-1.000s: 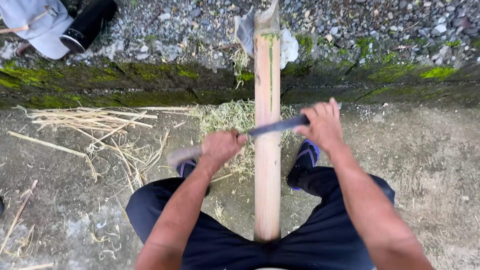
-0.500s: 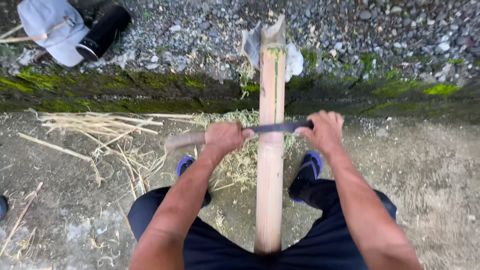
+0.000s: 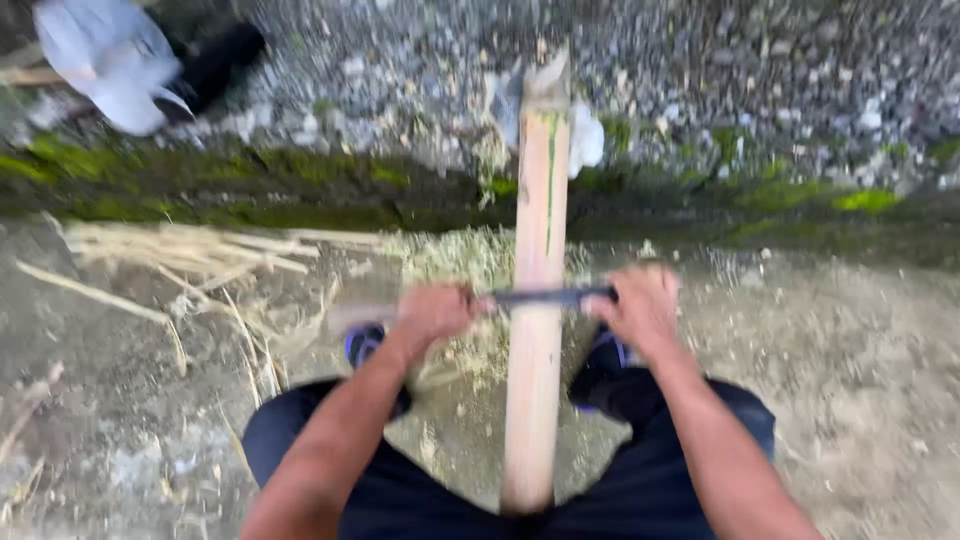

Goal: Shaving the exterior of a bamboo stalk using a machete.

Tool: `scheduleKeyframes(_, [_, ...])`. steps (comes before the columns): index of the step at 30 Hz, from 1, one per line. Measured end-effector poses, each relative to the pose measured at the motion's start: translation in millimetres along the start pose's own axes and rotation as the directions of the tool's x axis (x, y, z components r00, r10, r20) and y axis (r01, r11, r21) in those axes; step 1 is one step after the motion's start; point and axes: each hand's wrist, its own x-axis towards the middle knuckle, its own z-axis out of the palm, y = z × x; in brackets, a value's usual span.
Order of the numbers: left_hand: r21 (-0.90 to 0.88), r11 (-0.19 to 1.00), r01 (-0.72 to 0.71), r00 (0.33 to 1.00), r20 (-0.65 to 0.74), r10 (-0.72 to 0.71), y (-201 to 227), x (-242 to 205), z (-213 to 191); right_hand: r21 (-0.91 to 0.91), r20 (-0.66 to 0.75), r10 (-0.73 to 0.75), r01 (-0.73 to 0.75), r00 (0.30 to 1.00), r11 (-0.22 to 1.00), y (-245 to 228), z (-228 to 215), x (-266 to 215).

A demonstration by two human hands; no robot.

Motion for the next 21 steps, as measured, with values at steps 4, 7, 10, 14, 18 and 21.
scheduleKeyframes(4, [-0.042, 0.999, 0.018, 0.997, -0.069, -0.021, 6, 13, 17, -0.026, -0.39, -0.167, 0.171, 0.906, 0.985, -6, -24, 21])
scheduleKeyframes(7, [-0.181, 0.982, 0.055, 0.998, 0.0, -0.056, 9, -2, 34, -0.184, -0.36, -0.221, 0.163, 0.906, 0.969, -13, -18, 0])
scheduleKeyframes(10, [-0.228, 0.973, 0.047, 0.999, 0.007, -0.046, 5, 5, 38, -0.161, -0.18, -0.119, 0.09, 0.976, 0.983, -24, -32, 8])
scheduleKeyframes(14, [-0.393, 0.917, 0.077, 0.989, -0.089, -0.121, 1, 31, 43, -0.216, -0.162, -0.09, 0.054, 0.983, 0.975, -36, -54, 39])
scheduleKeyframes(18, [-0.512, 0.858, 0.028, 0.982, -0.147, -0.12, 7, 29, 90, -0.362, 0.101, 0.027, 0.011, 0.994, 0.932, -53, -72, 39])
scheduleKeyframes(21, [-0.58, 0.814, 0.025, 0.977, -0.157, -0.142, 17, 18, 109, -0.366, -0.005, -0.163, 0.15, 0.987, 0.918, -65, -85, 42])
